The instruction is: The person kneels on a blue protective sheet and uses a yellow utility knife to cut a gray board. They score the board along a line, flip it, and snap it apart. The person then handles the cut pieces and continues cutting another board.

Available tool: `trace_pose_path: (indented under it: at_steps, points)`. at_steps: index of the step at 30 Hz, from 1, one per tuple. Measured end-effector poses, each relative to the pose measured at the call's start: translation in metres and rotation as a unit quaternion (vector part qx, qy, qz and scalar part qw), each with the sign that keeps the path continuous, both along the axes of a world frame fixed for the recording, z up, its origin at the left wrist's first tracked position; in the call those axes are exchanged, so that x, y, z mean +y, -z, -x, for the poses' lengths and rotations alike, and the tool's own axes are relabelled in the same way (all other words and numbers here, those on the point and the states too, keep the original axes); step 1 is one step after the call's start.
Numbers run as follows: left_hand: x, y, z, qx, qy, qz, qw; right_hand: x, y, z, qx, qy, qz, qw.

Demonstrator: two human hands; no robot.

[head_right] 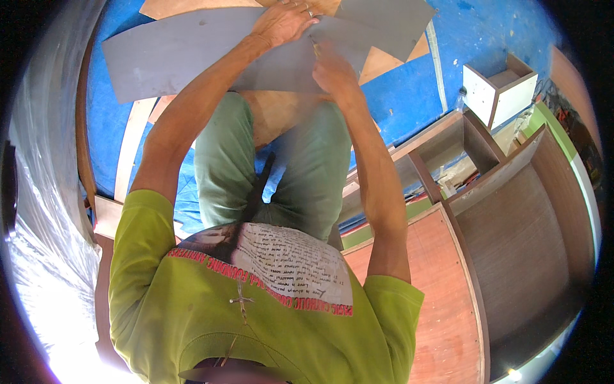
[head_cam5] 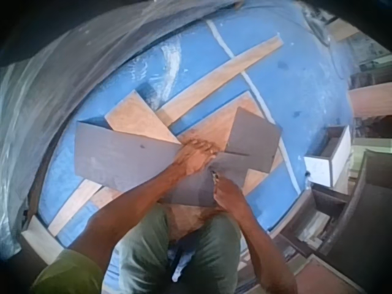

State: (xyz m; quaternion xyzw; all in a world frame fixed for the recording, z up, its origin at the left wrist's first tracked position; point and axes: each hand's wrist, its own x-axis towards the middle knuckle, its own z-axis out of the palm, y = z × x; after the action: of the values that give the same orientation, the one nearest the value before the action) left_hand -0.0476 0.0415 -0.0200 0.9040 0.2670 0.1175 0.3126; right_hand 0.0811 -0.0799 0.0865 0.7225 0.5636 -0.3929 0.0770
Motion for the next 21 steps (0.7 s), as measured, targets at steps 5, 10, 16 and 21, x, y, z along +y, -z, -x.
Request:
trace_pose_path:
  at_steps: [5, 10, 16, 21]
  points:
    - [0.0, 0.001, 0.0, -0.028, 0.002, -0.013, 1.0, 0.002, 0.008, -0.002, 0.001, 0.01, -0.017, 1.0]
    - [0.001, -0.003, 0.006, 0.033, -0.002, -0.069, 0.997, 0.004, -0.009, 0.003, -0.004, 0.007, -0.017, 1.0]
    - [0.001, -0.005, 0.002, 0.008, 0.005, -0.001, 1.0, -0.008, -0.029, -0.002, 0.036, 0.12, -0.014, 0.992]
    - [0.0, -0.004, 0.005, 0.014, -0.018, -0.074, 0.997, -0.023, -0.016, -0.001, -0.013, 0.131, -0.039, 0.99]
